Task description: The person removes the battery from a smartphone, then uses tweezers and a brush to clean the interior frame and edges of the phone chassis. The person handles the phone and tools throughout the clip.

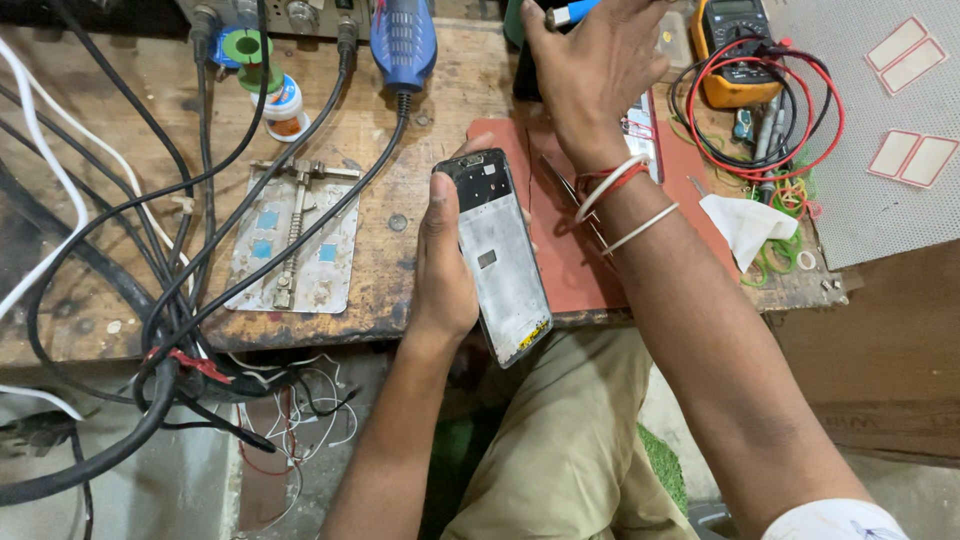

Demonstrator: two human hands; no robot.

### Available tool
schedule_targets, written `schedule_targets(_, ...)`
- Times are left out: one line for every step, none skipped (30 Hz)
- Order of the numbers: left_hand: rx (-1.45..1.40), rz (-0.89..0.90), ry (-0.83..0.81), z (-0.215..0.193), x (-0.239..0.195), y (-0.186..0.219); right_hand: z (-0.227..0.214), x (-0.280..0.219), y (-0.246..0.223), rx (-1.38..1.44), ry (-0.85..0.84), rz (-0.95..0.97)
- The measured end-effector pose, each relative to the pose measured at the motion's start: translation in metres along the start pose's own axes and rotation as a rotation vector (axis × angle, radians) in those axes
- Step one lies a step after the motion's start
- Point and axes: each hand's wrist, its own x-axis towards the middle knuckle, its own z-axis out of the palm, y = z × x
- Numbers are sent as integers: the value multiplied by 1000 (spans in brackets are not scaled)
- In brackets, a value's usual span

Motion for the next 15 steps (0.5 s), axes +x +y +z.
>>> schedule_targets(5, 1, -1, 0, 0, 0, 1, -1, 1, -11, -3, -12)
schedule_targets(9, 3, -2, 0, 0, 0, 2, -1, 1, -22, -6, -25)
schedule_targets(13, 5, -3, 0, 0, -1, 4, -1, 2, -23, -15, -31)
schedule_targets(6, 6, -1, 0, 0, 0, 4, -2, 3, -24, -24, -35)
schedule_targets(0, 7, 1, 0, 0, 0, 5, -2, 3, -25, -34, -39)
schedule_targets(-6, 9, 3, 1, 0, 0, 5, -2, 3, -12, -41, -33)
schedule_targets(-12, 1, 1, 1, 0, 1, 4, -1, 5, 1, -48, -28)
schedule_targets(-18, -8, 0, 2, 0, 1, 3, 0, 9, 12, -56, -23)
schedule_targets(-25, -17, -1, 2, 0, 1, 1, 1, 13, 11, -61, -32)
schedule_targets(-40, -15, -4, 3, 0, 1, -2, 3, 19, 10, -65, -42)
schedule_targets(-56, -13, -7, 3, 1, 1, -6, 5, 25, 10, -69, -51)
schedule_targets(-71, -11, -4, 2, 0, 1, -9, 6, 32, 48, -108, -69)
schedule_targets(-59, -16, -4, 1, -1, 1, -15, 8, 42, 86, -148, -88)
schedule_targets(-47, -18, -3, 1, -1, 1, -19, 11, 51, 127, -188, -108)
schedule_targets(-36, -20, -2, 0, -2, 1, -22, 12, 60, 125, -205, -113)
